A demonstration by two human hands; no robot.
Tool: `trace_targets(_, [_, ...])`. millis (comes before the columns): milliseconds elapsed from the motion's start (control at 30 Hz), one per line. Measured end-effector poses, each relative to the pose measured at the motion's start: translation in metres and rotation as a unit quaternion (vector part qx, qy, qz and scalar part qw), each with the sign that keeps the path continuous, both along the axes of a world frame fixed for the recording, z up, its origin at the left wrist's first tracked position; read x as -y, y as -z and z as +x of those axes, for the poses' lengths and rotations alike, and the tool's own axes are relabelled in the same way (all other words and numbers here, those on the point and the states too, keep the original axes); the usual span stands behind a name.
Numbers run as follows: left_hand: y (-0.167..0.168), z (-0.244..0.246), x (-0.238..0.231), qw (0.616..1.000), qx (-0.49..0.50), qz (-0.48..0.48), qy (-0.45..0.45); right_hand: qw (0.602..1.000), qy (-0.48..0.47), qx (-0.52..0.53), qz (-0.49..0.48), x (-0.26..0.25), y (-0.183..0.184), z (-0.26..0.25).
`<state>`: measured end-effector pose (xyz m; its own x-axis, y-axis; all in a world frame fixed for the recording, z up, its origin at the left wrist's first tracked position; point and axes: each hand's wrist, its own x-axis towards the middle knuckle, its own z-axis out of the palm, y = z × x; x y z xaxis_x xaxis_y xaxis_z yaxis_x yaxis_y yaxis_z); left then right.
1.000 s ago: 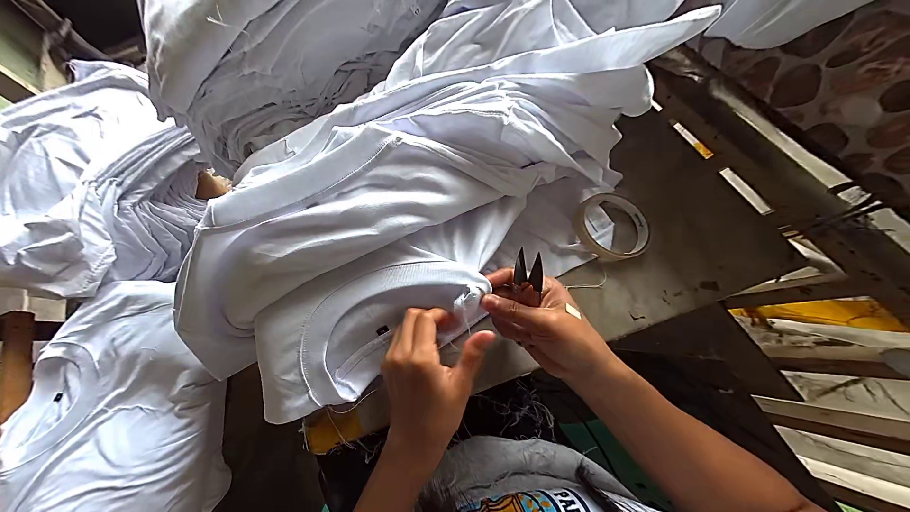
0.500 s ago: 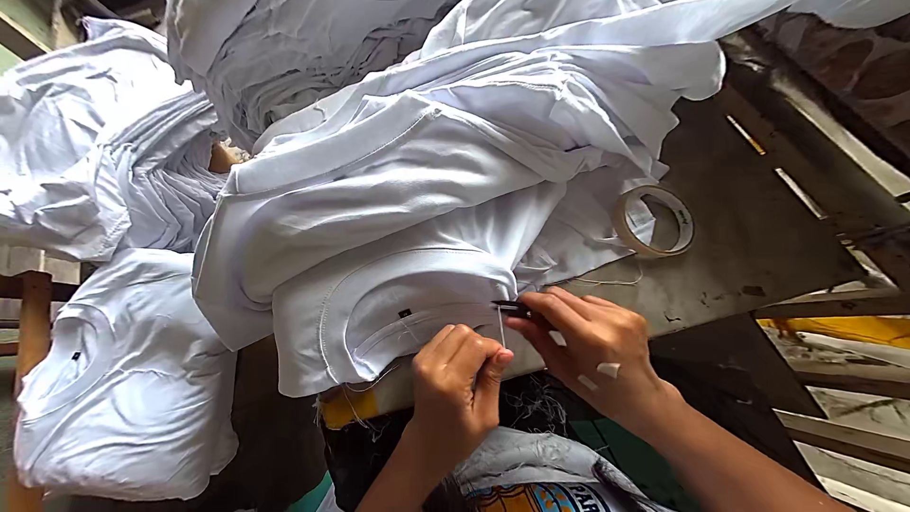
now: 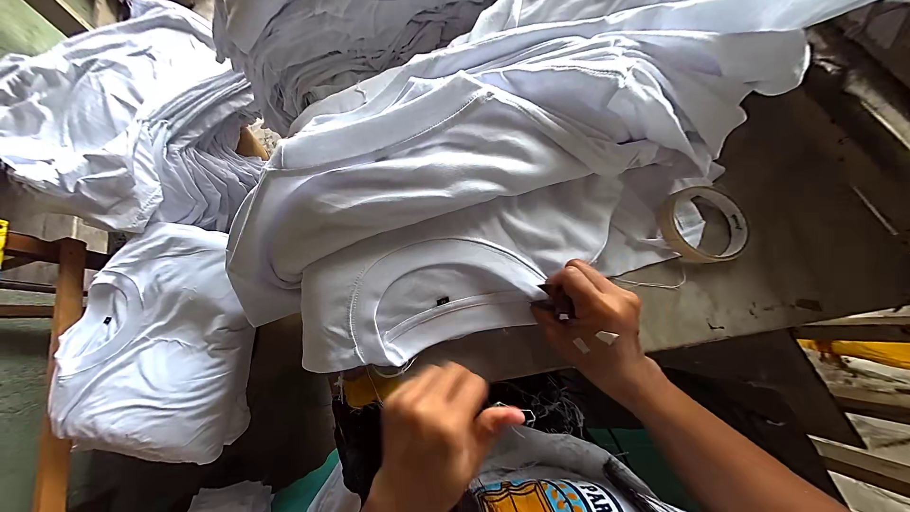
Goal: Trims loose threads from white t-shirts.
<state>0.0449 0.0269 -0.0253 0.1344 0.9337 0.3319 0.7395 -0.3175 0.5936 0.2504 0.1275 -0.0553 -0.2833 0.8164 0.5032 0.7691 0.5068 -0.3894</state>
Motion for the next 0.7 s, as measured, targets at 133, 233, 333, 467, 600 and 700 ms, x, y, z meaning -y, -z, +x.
trace_targets(133, [0.005, -0.027, -0.010, 0.930, -0.173, -0.031, -0.323, 0.997, -0.028, 0.068, -0.003, 0.004, -0.016, -0.019])
trace_targets(233, [0.013, -0.033, -0.018, 0.911, -0.140, 0.029, -0.386, 0.994, -0.101, -0.033, -0.007, 0.005, -0.024, -0.052])
trace_targets(333, [0.018, -0.046, -0.022, 0.880, 0.299, 0.149, -0.338, 0.973, -0.161, -0.115, -0.122, 0.001, -0.017, -0.083])
trace_targets(467, [0.014, -0.047, -0.022, 0.604, 0.768, 0.052, -0.206, 0.970, -0.170, -0.119, -0.129, -0.004, -0.009, -0.092])
trace_targets(600, [0.027, -0.049, -0.014, 0.778, 0.609, 0.089, -0.123, 0.953, -0.226, -0.129, -0.152, -0.006, -0.009, -0.081])
trace_targets(700, [0.033, -0.048, -0.014, 0.906, 0.370, 0.138, -0.153, 0.945, -0.262, -0.126, -0.151, -0.008, -0.011, -0.079])
